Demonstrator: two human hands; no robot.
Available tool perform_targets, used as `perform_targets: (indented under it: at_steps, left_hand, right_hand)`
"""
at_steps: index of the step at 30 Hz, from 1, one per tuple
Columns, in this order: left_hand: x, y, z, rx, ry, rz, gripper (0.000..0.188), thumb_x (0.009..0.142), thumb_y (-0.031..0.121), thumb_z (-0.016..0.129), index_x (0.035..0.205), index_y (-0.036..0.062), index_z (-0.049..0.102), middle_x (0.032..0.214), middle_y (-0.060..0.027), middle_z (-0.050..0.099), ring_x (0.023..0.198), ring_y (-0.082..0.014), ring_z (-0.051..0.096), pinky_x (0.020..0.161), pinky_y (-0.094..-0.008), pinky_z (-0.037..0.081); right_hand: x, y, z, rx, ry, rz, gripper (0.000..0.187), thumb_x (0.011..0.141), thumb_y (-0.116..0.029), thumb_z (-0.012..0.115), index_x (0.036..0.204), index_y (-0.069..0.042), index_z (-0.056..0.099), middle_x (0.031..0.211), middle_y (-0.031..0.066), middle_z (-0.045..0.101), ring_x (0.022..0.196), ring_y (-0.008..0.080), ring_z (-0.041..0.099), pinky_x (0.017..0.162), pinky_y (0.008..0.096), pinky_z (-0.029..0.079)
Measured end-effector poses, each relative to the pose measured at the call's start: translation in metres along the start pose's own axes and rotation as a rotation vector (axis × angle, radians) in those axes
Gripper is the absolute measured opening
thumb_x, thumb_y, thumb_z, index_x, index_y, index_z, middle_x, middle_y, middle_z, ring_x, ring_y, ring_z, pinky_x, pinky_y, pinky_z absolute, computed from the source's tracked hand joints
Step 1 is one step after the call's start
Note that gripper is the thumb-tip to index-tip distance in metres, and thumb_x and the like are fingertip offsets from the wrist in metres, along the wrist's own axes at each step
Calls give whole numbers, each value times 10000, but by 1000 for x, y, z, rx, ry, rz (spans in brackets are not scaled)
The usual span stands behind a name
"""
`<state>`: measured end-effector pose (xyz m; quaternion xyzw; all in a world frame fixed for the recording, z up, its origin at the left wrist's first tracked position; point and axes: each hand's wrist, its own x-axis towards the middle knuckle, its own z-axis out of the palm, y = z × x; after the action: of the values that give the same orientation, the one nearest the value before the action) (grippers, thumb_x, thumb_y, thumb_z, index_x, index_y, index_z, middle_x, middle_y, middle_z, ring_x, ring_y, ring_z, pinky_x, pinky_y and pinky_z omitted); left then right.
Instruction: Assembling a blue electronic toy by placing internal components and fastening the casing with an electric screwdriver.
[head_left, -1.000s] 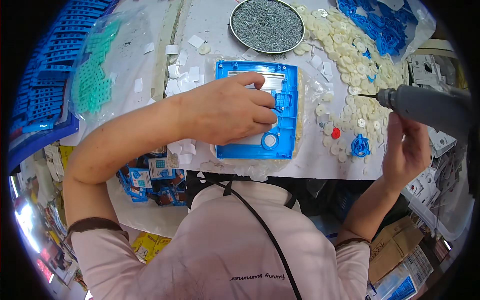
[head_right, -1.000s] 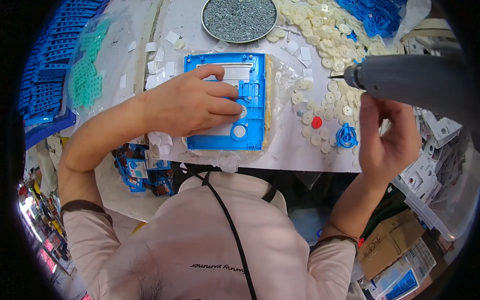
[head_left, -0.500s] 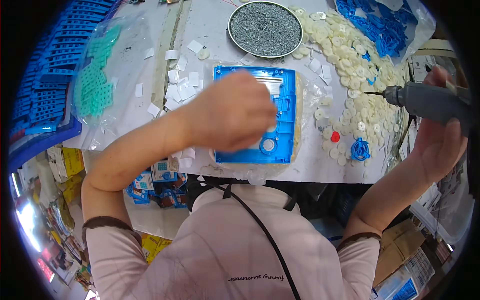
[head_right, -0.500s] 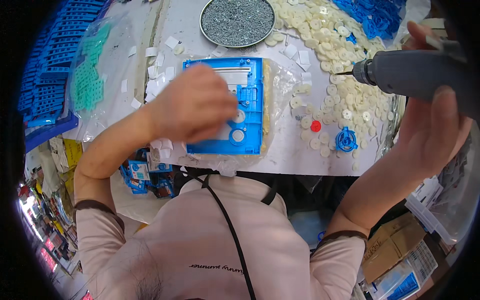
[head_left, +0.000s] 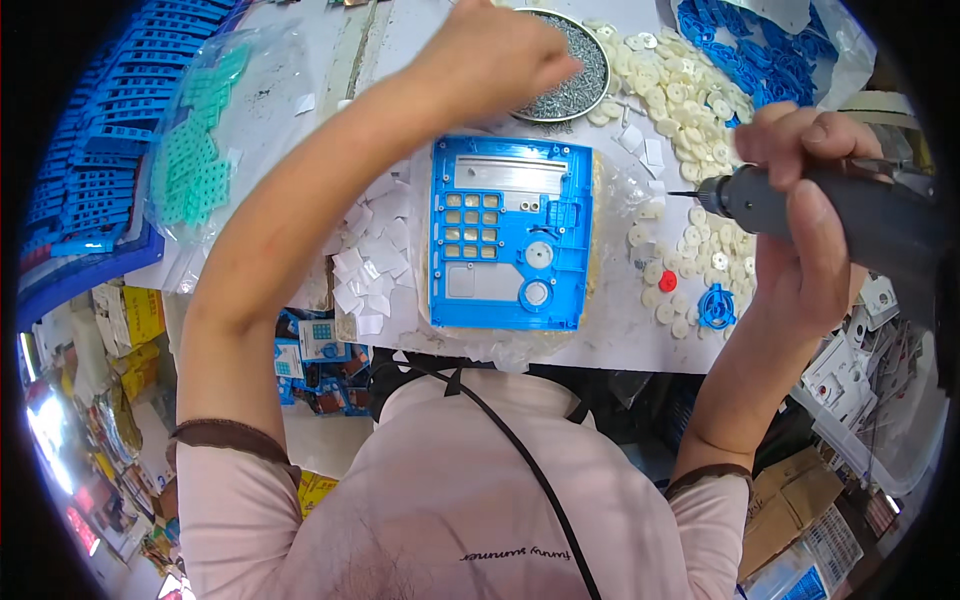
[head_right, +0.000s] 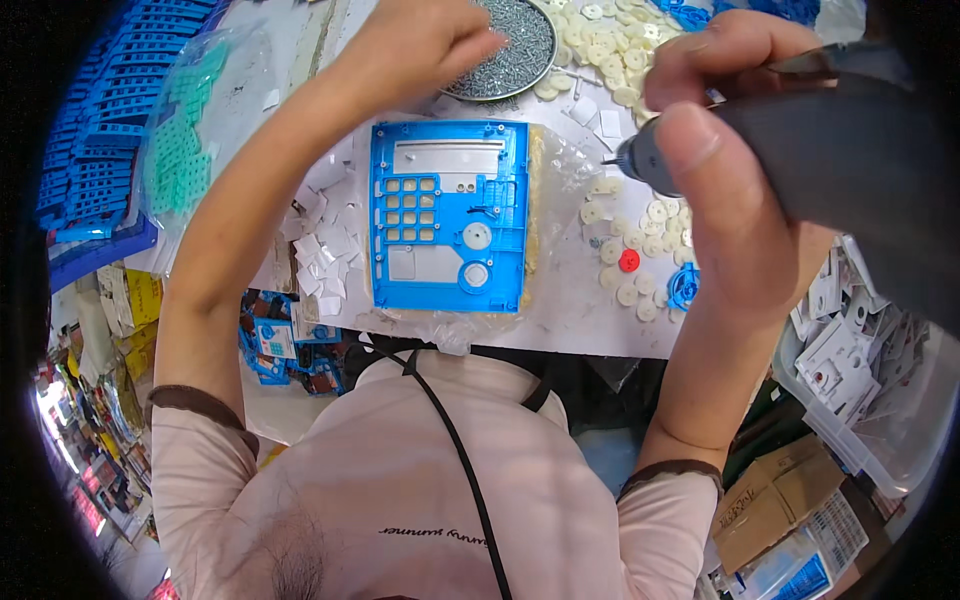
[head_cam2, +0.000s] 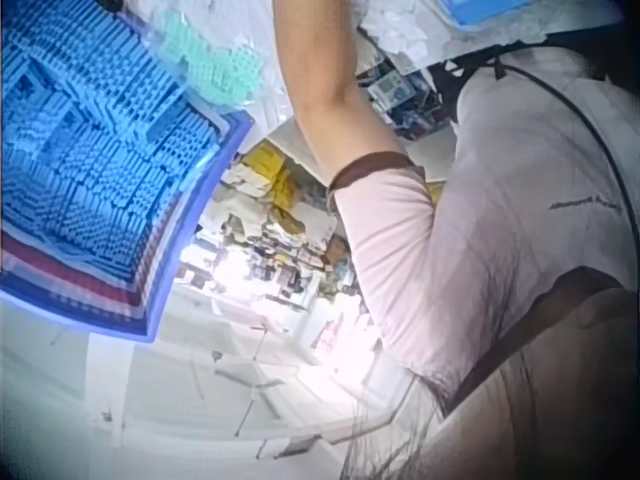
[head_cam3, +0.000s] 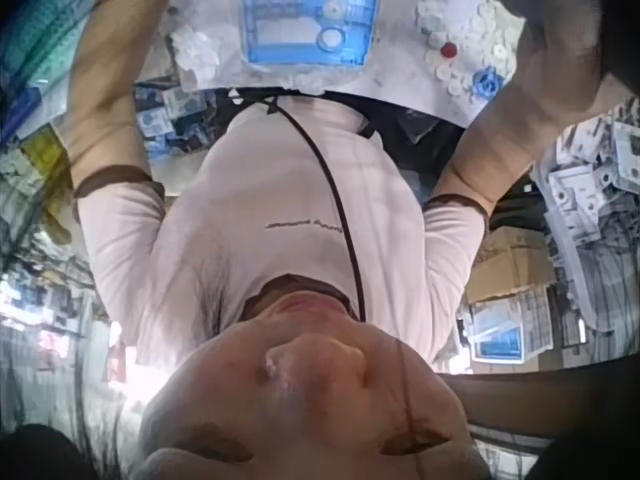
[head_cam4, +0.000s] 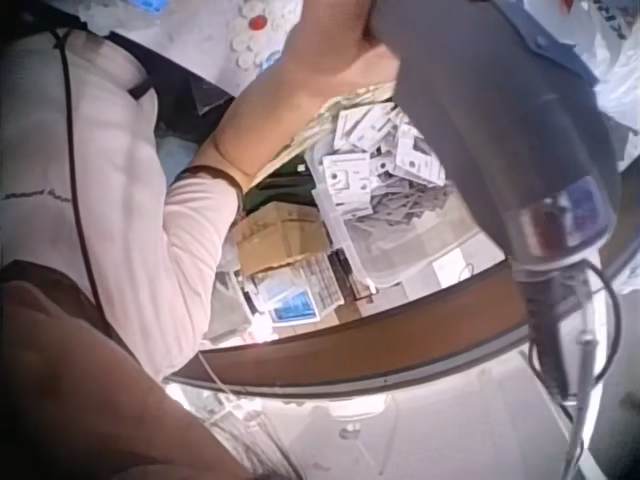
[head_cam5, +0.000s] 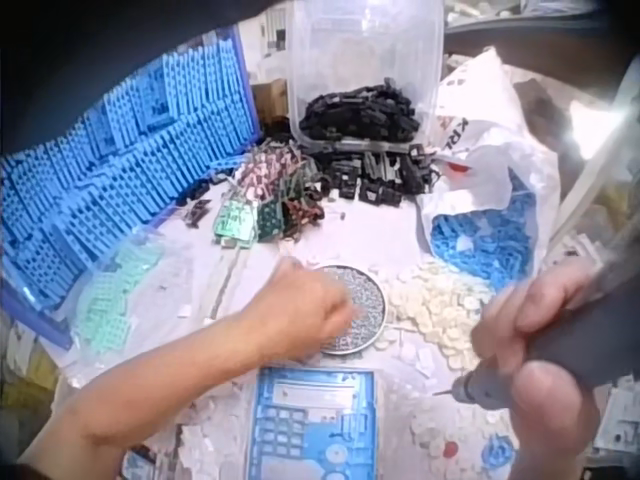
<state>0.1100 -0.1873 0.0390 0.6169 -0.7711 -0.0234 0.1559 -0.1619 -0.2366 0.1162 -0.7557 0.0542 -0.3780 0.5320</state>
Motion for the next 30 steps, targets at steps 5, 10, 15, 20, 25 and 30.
perform_targets:
  at_steps: [5,10,15,20,25,30]
  left_hand:
    - [-76,77,-23,-209,59,227,127,853,168,748,918,159,639,890,8,637,871,-202,615,959,-465,352]
    - [-112,92,-8,-549,91,108,147,834,124,768,951,144,682,872,13,659,855,-189,631,967,-461,361]
    - [-123,95,-7,-610,147,50,117,836,155,782,923,149,704,850,14,668,839,-181,643,980,-470,362]
    - [-123,94,-12,-494,140,75,164,789,179,810,917,149,711,871,18,667,890,-180,631,993,-478,357]
    - [-122,101,-11,-339,238,-34,227,746,278,827,895,150,715,970,32,658,1016,-177,601,1053,-531,334]
    - [-134,89,5,-228,102,99,247,746,342,814,885,158,726,983,52,642,1057,-169,589,1089,-566,322]
  right_hand:
    - [-18,-15,34,383,31,57,427,965,-238,596,1346,-84,481,764,20,564,649,147,523,767,388,485]
    - [-25,-32,70,475,33,96,399,928,-273,699,1227,-135,473,658,-16,566,529,138,540,623,344,506]
    - [-22,-33,81,447,44,107,357,930,-284,712,1150,-150,465,657,-17,562,523,138,537,606,344,499]
    - [-24,-30,87,439,57,108,358,934,-292,716,1137,-146,460,656,-13,553,525,144,529,615,354,496]
    - [-31,-17,100,353,181,160,342,941,-254,711,1127,-121,457,666,12,548,561,155,521,642,361,492]
    - [-39,12,104,325,137,140,309,950,-197,695,1102,-94,446,684,38,550,593,164,527,655,364,490]
